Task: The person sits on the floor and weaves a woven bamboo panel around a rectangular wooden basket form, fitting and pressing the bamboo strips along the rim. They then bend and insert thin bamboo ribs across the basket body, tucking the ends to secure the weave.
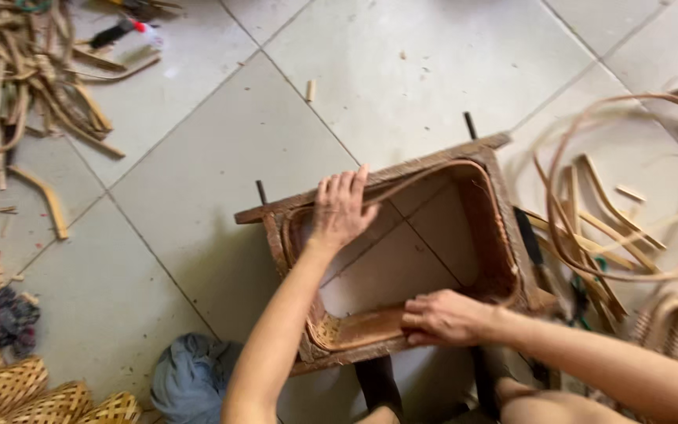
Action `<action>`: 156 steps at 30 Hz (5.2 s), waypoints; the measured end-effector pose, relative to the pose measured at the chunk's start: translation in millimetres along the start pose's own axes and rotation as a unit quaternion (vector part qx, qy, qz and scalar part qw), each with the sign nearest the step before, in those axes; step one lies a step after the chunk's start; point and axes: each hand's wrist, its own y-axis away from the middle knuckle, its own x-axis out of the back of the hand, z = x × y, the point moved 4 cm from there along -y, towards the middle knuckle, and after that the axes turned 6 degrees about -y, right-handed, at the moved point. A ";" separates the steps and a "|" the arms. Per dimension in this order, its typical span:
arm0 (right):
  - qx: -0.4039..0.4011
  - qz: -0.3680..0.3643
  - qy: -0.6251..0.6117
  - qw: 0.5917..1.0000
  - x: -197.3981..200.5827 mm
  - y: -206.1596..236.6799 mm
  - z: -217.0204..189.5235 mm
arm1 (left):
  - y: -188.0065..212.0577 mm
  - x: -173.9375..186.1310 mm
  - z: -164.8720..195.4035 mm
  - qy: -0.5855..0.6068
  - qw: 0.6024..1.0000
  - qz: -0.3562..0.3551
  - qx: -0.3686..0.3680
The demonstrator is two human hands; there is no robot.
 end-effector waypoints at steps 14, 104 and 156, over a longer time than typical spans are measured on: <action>0.123 0.016 0.073 0.990 -29.5 -18.5 14.2 | -4.6 -22.3 -15.7 -0.087 0.994 0.054 -0.044; -0.188 0.623 0.064 0.756 82.5 167.3 -0.8 | 68.0 114.2 128.5 0.475 0.870 -0.019 0.128; -0.033 0.062 0.061 0.996 23.1 1.6 1.1 | 248.2 79.9 32.9 0.011 0.999 -0.006 -0.030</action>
